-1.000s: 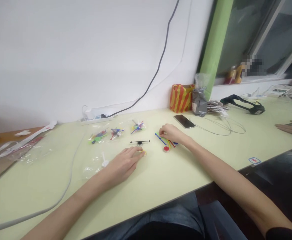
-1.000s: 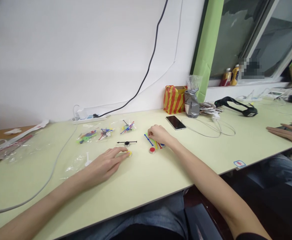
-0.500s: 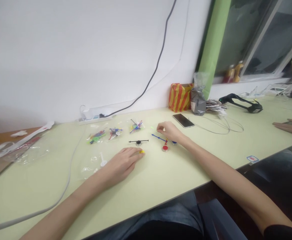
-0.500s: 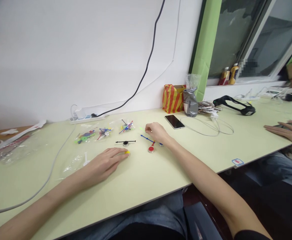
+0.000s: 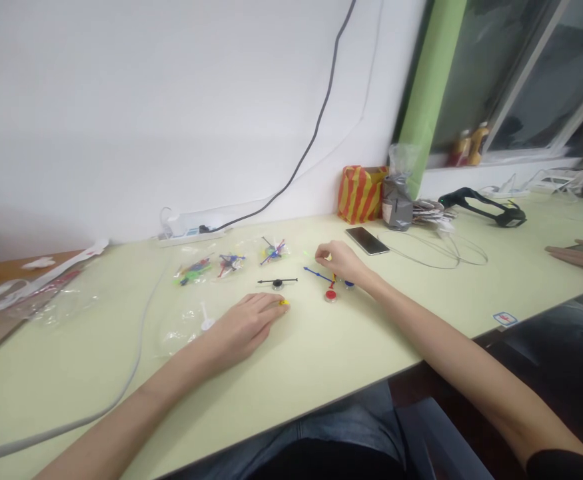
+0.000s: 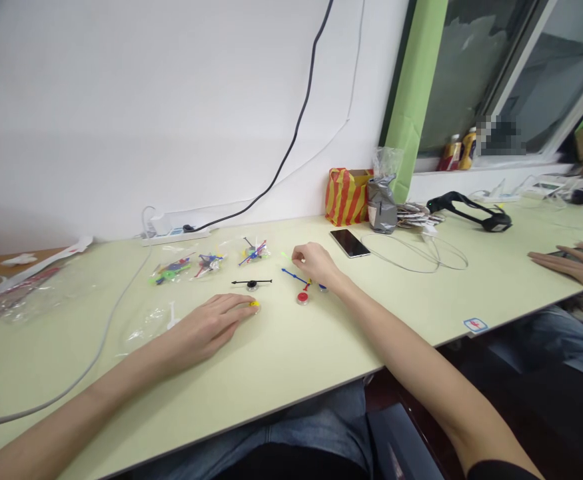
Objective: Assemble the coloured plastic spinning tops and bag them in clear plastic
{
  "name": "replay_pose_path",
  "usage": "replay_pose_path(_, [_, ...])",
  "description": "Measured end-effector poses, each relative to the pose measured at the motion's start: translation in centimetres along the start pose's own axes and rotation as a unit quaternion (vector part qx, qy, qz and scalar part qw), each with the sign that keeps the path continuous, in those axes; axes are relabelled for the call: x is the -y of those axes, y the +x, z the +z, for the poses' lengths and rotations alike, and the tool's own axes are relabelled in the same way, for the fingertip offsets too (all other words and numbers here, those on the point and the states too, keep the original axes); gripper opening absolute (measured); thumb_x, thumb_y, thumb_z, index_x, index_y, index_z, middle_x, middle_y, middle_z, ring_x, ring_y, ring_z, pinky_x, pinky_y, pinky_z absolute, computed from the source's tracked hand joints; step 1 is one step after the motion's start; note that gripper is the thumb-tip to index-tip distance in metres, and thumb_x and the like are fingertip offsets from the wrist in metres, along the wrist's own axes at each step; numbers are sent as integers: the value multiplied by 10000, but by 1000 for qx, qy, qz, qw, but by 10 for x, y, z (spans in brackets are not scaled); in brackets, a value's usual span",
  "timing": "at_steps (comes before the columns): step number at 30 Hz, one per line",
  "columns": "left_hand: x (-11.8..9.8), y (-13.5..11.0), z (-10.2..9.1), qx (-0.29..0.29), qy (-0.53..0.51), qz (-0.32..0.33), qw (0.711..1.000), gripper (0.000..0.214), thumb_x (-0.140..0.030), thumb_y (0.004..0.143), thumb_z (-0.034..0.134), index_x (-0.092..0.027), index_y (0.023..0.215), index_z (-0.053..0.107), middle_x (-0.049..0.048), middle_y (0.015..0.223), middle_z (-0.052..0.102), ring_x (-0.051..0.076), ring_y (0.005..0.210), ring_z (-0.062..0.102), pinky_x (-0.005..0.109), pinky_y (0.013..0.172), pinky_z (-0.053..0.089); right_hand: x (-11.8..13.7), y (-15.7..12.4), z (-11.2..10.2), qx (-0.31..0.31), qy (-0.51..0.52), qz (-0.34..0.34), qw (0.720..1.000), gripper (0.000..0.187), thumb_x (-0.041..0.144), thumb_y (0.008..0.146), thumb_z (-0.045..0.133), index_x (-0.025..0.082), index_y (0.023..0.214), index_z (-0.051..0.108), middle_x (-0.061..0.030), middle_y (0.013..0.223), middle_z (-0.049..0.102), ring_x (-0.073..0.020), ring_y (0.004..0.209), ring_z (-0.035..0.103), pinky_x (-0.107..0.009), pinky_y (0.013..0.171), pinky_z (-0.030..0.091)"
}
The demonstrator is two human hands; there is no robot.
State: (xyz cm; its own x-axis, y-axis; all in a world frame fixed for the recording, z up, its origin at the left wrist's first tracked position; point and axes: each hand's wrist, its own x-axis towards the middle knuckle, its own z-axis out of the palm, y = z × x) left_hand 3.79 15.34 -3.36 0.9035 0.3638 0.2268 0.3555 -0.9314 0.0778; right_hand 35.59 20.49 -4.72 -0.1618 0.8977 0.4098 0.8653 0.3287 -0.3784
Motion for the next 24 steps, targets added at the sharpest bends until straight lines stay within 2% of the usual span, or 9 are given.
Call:
replay_pose_path(6, [-3, 2, -3, 3, 1, 0, 1000, 439, -84, 987, 380, -215, 1364, 562, 106, 1382, 552, 267, 1288, 502, 454, 1077, 465, 2, -1, 2, -21, 23, 6, 999, 91, 126, 856, 639, 171, 863, 718, -52, 891, 734, -179, 849, 650, -264, 783, 449])
replay_pose_path(14, [-3, 2, -3, 5, 4, -1, 1000, 435, -83, 989, 387, -220, 1363, 563, 102, 1384, 552, 267, 1288, 504, 454, 1076, 465, 2, 1, 2, -79, 101, 15, 992, 106, 91, 829, 632, 167, 832, 707, -44, 869, 747, -172, 831, 685, -266, 803, 486])
replay_pose_path(21, [-2, 3, -3, 6, 7, 4, 1000, 441, -76, 982, 389, -217, 1367, 552, 105, 1382, 546, 266, 1291, 497, 455, 1083, 456, 0, 2, 0, -89, 91, 12, 992, 89, 109, 835, 646, 163, 847, 716, -46, 870, 749, -171, 832, 688, -265, 807, 488])
replay_pose_path(24, [-2, 3, -1, 0, 12, 4, 1000, 439, -69, 977, 387, -219, 1352, 559, 107, 1362, 552, 271, 1295, 492, 459, 1081, 451, -3, 2, 2, -72, 70, 19, 995, 101, 110, 837, 643, 164, 856, 726, -52, 879, 750, -175, 833, 686, -270, 815, 488])
